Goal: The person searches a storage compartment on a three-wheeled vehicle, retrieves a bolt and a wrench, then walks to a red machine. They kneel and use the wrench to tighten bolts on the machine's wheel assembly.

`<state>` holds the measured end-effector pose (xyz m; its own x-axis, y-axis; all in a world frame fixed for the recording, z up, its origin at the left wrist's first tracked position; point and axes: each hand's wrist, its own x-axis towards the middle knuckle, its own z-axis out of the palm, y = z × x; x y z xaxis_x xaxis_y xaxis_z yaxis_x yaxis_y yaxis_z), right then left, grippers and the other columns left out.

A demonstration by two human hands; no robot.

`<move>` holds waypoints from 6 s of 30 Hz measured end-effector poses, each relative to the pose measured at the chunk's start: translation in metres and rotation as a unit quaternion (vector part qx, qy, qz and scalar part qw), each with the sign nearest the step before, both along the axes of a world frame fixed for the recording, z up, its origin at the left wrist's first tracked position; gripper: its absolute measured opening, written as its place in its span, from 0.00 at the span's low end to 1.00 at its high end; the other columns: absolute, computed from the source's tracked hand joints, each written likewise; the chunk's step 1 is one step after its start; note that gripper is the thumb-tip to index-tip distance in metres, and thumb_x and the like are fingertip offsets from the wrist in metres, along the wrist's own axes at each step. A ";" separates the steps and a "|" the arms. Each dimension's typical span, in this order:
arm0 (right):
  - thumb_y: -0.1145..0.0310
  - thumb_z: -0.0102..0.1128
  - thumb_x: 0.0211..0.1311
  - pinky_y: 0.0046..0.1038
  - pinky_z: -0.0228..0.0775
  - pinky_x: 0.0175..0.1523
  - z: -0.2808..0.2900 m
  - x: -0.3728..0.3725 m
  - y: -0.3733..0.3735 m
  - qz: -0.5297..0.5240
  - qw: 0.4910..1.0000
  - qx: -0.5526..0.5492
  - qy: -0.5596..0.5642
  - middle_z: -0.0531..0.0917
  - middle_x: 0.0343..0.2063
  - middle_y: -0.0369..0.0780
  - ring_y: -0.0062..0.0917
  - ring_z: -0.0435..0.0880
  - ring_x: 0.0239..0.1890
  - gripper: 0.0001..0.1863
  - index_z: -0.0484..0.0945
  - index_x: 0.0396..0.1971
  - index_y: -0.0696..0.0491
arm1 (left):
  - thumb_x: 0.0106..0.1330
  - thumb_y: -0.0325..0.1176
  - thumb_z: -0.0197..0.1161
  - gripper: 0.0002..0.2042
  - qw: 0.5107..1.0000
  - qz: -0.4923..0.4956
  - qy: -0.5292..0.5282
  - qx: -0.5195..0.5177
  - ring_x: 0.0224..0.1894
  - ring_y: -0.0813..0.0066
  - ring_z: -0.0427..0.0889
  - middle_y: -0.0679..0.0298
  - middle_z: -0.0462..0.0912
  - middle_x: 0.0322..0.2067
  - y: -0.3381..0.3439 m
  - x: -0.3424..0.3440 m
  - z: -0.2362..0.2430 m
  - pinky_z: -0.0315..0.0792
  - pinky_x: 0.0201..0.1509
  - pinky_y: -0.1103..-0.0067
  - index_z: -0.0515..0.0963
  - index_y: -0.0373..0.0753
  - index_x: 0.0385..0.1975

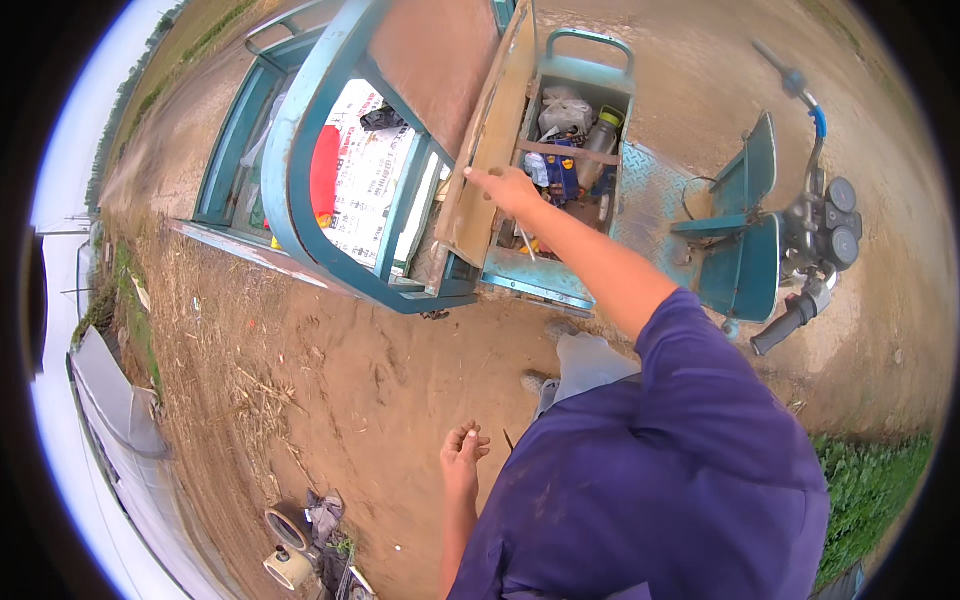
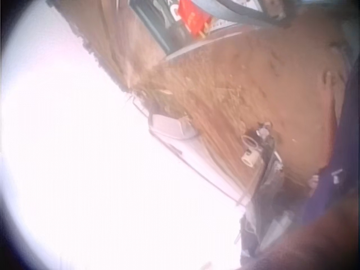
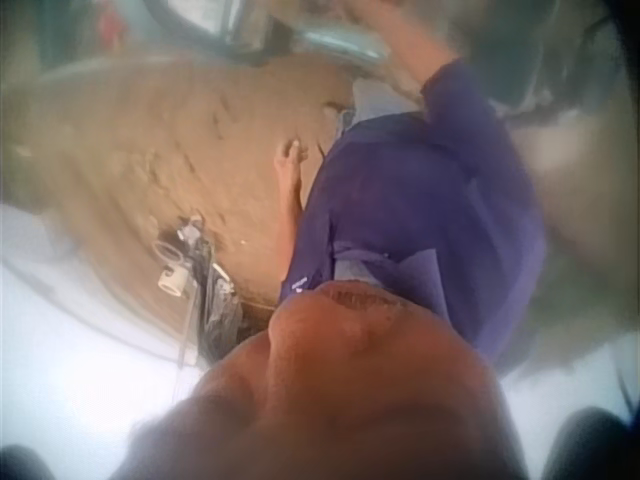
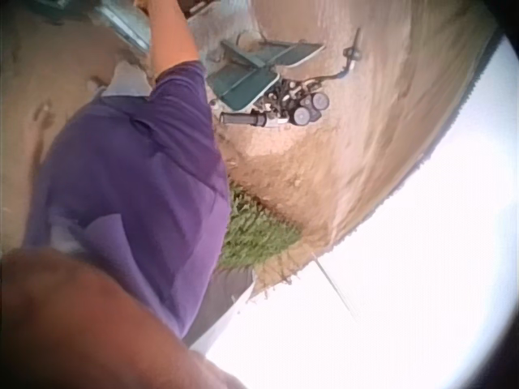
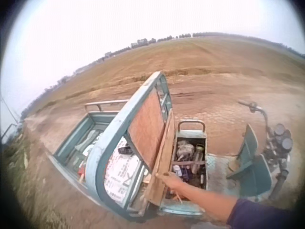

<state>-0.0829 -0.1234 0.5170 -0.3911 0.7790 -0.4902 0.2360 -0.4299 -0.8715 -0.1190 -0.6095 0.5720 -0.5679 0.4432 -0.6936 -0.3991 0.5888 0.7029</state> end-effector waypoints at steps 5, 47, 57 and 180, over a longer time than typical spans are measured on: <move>0.41 0.73 0.51 0.38 0.78 0.55 0.037 -0.060 0.027 0.079 0.985 0.070 -0.133 0.86 0.49 0.58 0.47 0.87 0.52 0.45 0.80 0.49 0.74 | 0.74 0.36 0.66 0.21 0.999 0.045 0.001 -0.008 0.44 0.69 0.86 0.54 0.84 0.47 -0.014 0.012 -0.015 0.80 0.45 0.75 0.78 0.26 0.58; 0.61 0.58 0.76 0.24 0.63 0.32 0.065 -0.245 -0.609 0.112 0.896 -0.399 0.162 0.62 0.19 0.29 0.16 0.62 0.21 0.14 0.69 0.30 0.49 | 0.64 0.24 0.74 0.10 0.911 0.339 0.191 0.135 0.33 0.82 0.82 0.63 0.87 0.32 -0.302 -0.119 0.028 0.78 0.37 0.81 0.85 0.30 0.44; 0.80 0.56 0.72 0.28 0.82 0.54 0.041 -0.349 -0.940 0.714 0.665 -0.216 -0.030 0.85 0.43 0.40 0.24 0.87 0.45 0.16 0.78 0.57 0.60 | 0.72 0.24 0.66 0.07 0.655 0.713 0.103 0.228 0.34 0.75 0.85 0.59 0.88 0.36 -0.674 -0.149 -0.016 0.81 0.38 0.77 0.83 0.31 0.47; 0.61 0.64 0.74 0.24 0.76 0.37 -0.159 -0.638 -6.210 0.950 0.283 -0.092 0.094 0.86 0.27 0.36 0.19 0.84 0.28 0.15 0.85 0.35 0.60 | 0.72 0.42 0.68 0.13 0.727 0.607 0.285 -0.150 0.22 0.70 0.80 0.54 0.83 0.23 -5.783 -0.389 -0.181 0.75 0.31 0.68 0.86 0.38 0.42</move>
